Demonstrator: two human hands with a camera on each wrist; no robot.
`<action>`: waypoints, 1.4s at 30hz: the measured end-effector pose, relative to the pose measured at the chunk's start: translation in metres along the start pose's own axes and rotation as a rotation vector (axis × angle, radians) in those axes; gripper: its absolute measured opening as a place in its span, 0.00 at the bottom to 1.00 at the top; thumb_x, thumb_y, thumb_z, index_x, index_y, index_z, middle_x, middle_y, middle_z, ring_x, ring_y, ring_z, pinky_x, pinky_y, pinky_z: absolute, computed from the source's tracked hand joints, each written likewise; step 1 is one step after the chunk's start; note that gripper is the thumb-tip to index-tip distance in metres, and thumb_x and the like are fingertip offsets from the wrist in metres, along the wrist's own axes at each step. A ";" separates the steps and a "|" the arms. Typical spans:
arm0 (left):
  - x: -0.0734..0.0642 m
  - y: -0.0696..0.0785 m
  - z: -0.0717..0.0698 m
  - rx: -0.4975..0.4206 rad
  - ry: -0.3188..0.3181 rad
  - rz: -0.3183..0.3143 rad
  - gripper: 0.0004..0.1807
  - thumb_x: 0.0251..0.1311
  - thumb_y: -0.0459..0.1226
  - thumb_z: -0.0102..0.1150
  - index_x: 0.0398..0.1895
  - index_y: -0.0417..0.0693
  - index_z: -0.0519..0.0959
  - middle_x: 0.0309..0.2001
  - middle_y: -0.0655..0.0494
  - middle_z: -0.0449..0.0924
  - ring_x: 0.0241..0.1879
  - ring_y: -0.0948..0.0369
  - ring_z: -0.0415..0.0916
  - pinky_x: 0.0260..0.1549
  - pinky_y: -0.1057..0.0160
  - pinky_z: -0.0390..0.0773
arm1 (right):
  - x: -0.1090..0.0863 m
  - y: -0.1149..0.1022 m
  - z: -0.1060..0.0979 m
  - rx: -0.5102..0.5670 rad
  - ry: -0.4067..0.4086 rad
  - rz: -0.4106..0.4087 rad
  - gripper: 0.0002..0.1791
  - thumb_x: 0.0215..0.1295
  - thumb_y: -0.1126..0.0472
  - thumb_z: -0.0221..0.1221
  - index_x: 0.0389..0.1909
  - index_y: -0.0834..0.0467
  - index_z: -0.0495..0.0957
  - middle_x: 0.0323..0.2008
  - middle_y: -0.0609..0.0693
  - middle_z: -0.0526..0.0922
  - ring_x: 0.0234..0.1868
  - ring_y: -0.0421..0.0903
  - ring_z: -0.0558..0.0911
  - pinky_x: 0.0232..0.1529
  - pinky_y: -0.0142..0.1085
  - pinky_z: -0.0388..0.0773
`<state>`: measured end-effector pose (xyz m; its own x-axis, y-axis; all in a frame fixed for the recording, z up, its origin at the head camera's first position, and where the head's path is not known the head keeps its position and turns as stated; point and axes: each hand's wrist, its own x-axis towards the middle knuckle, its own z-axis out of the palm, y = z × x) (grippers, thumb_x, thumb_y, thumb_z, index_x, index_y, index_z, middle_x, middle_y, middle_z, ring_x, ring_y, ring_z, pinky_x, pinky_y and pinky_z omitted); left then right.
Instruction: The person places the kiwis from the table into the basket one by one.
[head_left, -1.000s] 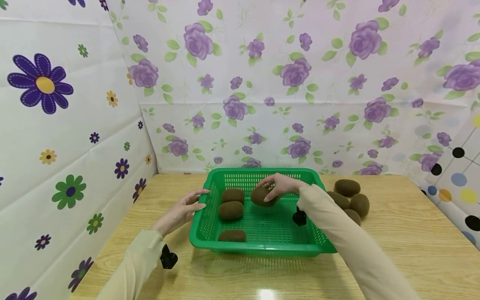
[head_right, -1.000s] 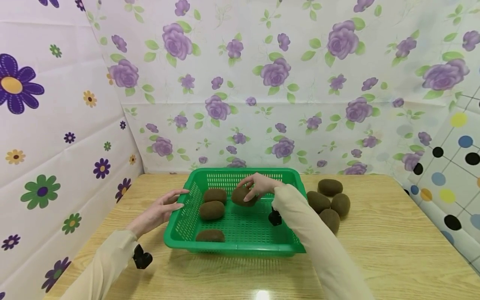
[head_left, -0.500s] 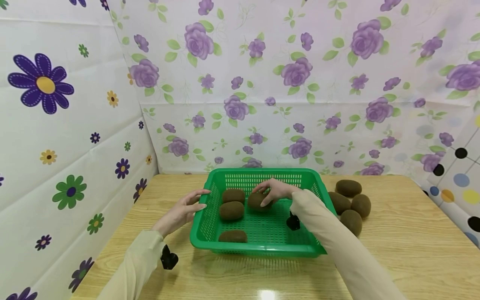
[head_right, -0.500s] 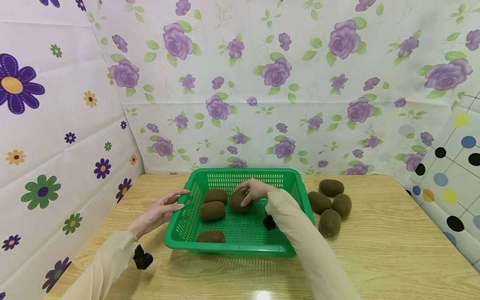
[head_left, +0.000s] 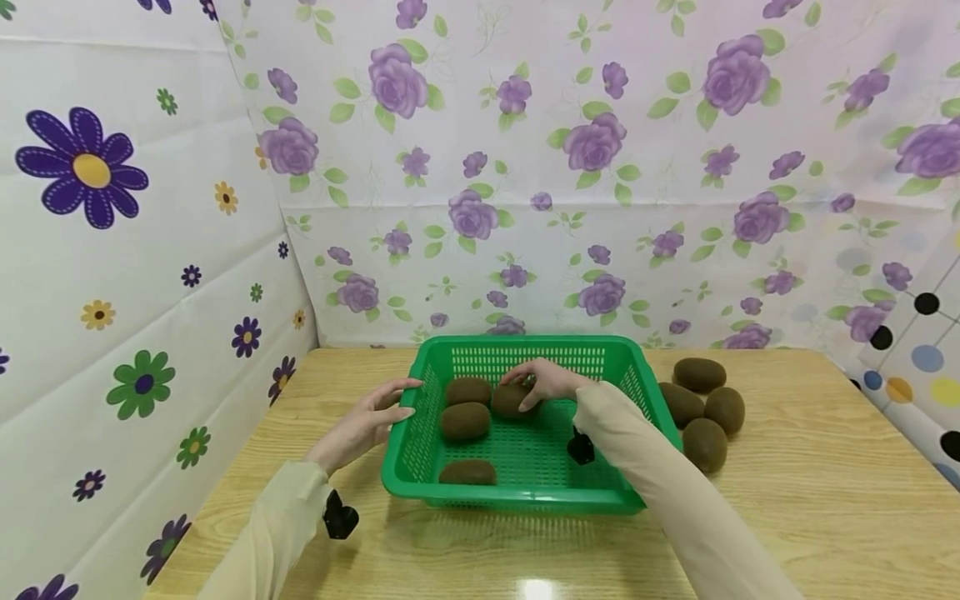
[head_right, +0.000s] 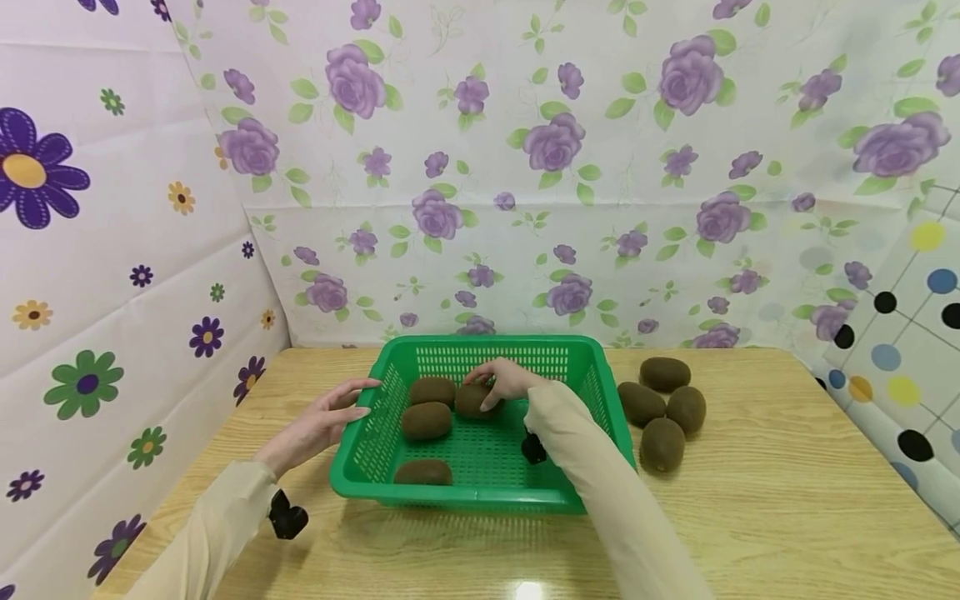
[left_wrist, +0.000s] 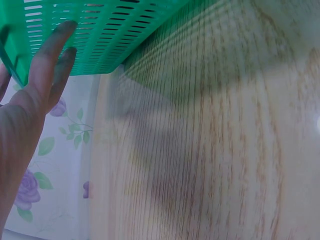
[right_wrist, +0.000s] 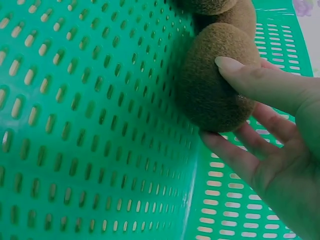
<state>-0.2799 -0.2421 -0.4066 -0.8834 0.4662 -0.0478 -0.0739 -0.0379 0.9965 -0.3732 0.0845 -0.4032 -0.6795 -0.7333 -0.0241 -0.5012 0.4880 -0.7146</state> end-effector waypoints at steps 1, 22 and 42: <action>0.000 0.000 0.000 -0.004 -0.005 0.004 0.28 0.63 0.33 0.50 0.66 0.47 0.57 0.68 0.48 0.37 0.61 0.48 0.53 0.50 0.50 0.65 | 0.000 0.001 0.000 0.012 0.002 0.005 0.27 0.50 0.73 0.64 0.54 0.65 0.72 0.53 0.58 0.71 0.51 0.55 0.70 0.45 0.40 0.71; 0.003 0.001 0.003 0.003 -0.025 0.011 0.28 0.64 0.33 0.48 0.67 0.46 0.55 0.68 0.47 0.32 0.63 0.47 0.45 0.52 0.49 0.63 | -0.023 -0.031 -0.029 0.209 0.059 0.045 0.22 0.58 0.75 0.56 0.56 0.70 0.68 0.54 0.65 0.69 0.53 0.62 0.69 0.43 0.43 0.73; 0.000 0.000 0.001 -0.019 -0.012 0.013 0.28 0.64 0.32 0.49 0.66 0.47 0.56 0.68 0.48 0.37 0.56 0.48 0.61 0.48 0.51 0.67 | -0.083 -0.056 -0.079 0.379 0.140 -0.010 0.19 0.58 0.70 0.59 0.51 0.66 0.72 0.44 0.66 0.73 0.42 0.55 0.78 0.34 0.47 0.77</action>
<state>-0.2794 -0.2416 -0.4065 -0.8785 0.4765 -0.0342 -0.0716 -0.0607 0.9956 -0.3311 0.1553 -0.3060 -0.7554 -0.6524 0.0609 -0.2928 0.2529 -0.9221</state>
